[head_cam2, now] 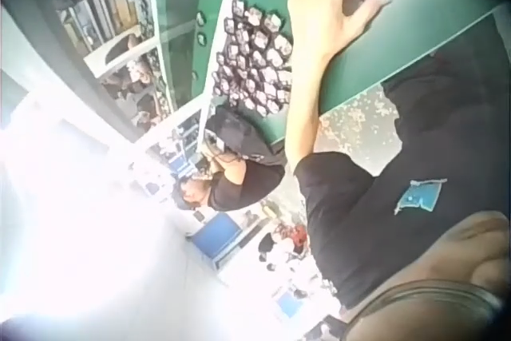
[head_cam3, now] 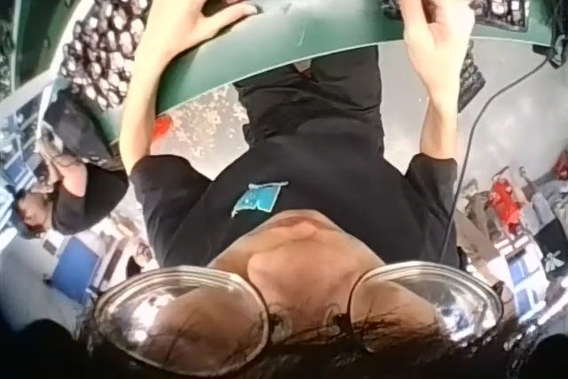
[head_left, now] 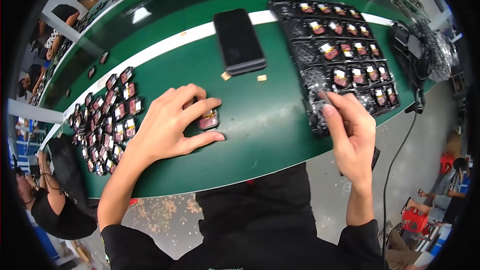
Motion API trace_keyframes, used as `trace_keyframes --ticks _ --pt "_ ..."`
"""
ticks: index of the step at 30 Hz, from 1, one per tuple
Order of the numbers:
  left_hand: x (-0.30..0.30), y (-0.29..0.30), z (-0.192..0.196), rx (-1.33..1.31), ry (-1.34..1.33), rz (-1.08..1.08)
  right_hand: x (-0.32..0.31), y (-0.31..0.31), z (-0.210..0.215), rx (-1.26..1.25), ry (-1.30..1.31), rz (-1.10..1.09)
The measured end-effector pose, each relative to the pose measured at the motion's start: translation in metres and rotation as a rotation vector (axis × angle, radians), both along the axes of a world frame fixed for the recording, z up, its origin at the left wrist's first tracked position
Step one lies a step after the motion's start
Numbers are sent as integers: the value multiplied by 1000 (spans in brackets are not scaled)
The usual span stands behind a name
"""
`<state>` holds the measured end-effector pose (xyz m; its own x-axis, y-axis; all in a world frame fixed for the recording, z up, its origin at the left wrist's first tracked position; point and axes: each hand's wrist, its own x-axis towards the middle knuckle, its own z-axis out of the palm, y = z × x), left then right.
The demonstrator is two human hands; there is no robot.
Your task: The recorder is using tweezers to assemble small electronic components into casings on a green workbench.
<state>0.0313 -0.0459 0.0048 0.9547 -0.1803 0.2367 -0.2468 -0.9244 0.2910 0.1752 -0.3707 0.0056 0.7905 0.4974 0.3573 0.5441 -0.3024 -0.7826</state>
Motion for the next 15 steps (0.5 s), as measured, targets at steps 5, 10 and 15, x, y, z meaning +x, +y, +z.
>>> trace_keyframes --ticks 5,10,15 --pt "-18 16 -10 -207 89 9 -25 53 -10 108 113 272" --pt "-21 19 -18 -281 76 -2 -24 84 -13 60 202 330" --pt "-24 17 -21 -416 108 -9 -24 94 -35 119 235 410"
